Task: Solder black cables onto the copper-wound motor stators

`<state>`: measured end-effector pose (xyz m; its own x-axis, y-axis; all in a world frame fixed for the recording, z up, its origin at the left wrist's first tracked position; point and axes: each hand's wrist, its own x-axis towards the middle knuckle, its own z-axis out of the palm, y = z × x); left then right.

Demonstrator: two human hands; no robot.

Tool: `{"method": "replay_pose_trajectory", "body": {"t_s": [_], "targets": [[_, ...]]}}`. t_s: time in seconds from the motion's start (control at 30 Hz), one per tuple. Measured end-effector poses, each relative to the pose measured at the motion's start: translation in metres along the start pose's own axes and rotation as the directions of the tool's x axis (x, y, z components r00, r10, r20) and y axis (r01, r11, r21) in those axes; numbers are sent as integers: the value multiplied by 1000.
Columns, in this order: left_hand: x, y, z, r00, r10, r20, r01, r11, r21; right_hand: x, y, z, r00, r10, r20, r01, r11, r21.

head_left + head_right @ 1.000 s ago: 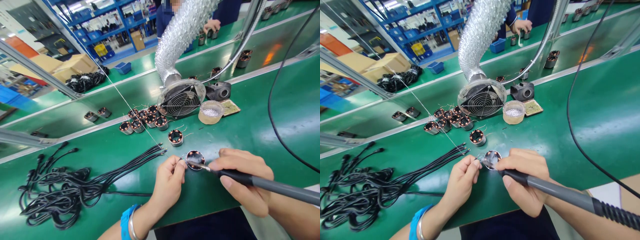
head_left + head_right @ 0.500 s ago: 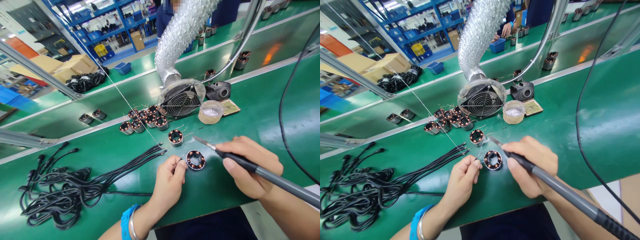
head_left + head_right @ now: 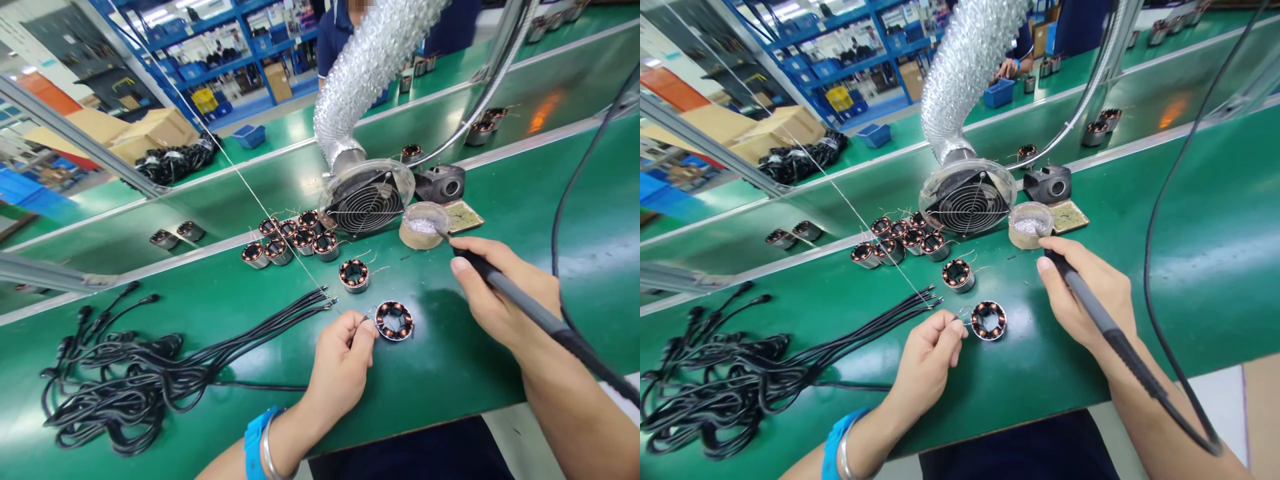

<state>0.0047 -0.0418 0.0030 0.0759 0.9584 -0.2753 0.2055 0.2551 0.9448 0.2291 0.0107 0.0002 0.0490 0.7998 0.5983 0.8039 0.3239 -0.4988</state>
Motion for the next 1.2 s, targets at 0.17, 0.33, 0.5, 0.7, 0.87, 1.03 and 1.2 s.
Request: {"method": "replay_pose_trajectory", "body": {"t_s": [0.17,0.33,0.5,0.7,0.87,1.03,1.2], "targets": [[1,-3,-1,1000,-27,11,27,999,-35,-4,-22,3,980,-170,100,126,929,348],[4,-1,-12,998,-42,56,47,994,-102,-1,-41,26,813,-542,211,337,735,589],[9,5,-26,997,-61,38,64,992,-110,0,-42,42,771,-614,169,378,655,654],[11,-2,-30,995,-89,35,92,992,-81,-4,-35,40,793,-588,158,328,631,703],[10,-1,-25,997,-80,22,81,993,-83,-6,-37,39,821,-540,185,246,627,739],[9,5,-25,998,-38,39,37,999,30,-11,-40,41,847,-507,161,242,637,732],[8,9,-28,993,-10,121,0,996,86,-11,-41,41,855,-506,115,292,653,699]]}}
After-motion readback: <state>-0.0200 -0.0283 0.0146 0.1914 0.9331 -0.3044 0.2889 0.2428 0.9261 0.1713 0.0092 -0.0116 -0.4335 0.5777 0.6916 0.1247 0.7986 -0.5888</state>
